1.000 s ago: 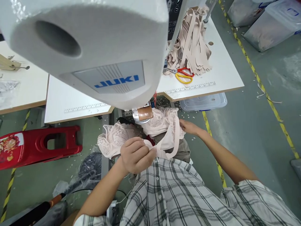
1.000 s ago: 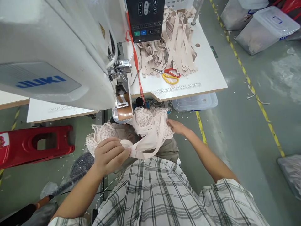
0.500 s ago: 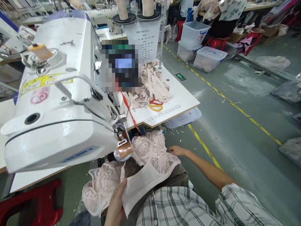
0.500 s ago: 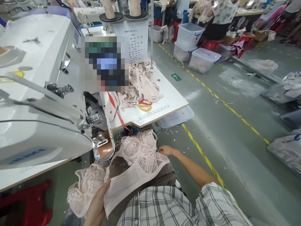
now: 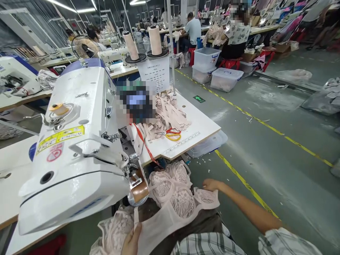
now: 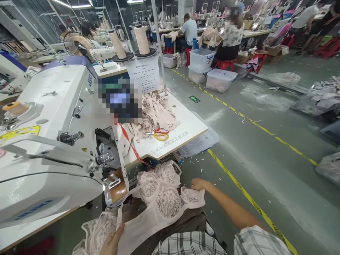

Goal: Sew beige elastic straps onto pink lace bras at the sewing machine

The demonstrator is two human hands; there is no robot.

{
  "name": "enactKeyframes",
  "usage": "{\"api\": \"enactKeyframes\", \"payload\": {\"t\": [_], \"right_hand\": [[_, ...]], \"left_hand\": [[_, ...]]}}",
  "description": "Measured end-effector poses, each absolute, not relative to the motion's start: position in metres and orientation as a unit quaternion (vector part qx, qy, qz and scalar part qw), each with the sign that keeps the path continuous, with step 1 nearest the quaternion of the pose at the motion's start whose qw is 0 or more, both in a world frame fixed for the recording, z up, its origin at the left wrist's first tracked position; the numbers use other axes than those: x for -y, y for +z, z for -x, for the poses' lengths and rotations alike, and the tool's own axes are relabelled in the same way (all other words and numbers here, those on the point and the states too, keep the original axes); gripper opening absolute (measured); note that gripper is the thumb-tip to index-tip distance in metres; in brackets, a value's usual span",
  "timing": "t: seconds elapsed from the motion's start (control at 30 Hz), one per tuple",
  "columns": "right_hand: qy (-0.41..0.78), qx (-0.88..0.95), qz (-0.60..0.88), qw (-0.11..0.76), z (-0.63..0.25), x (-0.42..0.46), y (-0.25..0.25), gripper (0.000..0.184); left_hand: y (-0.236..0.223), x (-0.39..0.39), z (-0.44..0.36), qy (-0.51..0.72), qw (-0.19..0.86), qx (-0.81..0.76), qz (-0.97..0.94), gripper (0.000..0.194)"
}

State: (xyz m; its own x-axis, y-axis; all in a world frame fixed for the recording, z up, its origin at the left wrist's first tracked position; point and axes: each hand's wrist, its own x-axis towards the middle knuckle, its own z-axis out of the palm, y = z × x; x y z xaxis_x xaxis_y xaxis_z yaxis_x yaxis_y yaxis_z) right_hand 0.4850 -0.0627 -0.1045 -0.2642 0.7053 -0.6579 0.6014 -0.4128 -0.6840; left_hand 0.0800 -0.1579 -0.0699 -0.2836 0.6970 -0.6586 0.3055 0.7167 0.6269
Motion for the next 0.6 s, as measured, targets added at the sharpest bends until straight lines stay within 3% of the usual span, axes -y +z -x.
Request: {"api": "enactKeyframes", "payload": {"t": [0.1, 0.17, 0.27, 0.33, 0.4, 0.47, 0.6], "right_hand": [[0.589, 0.520, 0.611, 0.099, -0.506, 0.070, -0.067, 0.060], [0.598, 0.504, 0.602, 0.161, -0.496, 0.083, -0.039, 0.067], [0.630, 0.525, 0.510, 0.261, -0.458, 0.101, -0.002, 0.065], [0.628, 0.610, 0.428, 0.225, -0.436, 0.096, 0.018, 0.060], [0.539, 0.693, 0.450, 0.162, -0.425, 0.068, 0.034, 0.052], [0.385, 0.702, 0.576, 0.166, -0.422, 0.015, 0.048, 0.040], [0.240, 0.631, 0.696, 0.243, -0.416, -0.119, 0.073, 0.032]], "left_hand": [[-0.058, 0.146, -0.103, 0.100, 0.409, -0.798, -0.431, 0.033], [-0.044, 0.138, -0.140, 0.206, 0.347, -0.770, -0.494, 0.044], [-0.022, 0.129, -0.201, 0.340, 0.530, -0.587, -0.509, 0.065], [-0.014, 0.125, -0.226, 0.315, 0.682, -0.472, -0.462, 0.065], [-0.011, 0.123, -0.231, 0.274, 0.759, -0.439, -0.396, 0.067], [-0.012, 0.123, -0.223, 0.270, 0.770, -0.457, -0.354, 0.067], [-0.011, 0.128, -0.202, 0.288, 0.714, -0.508, -0.388, 0.060]]}}
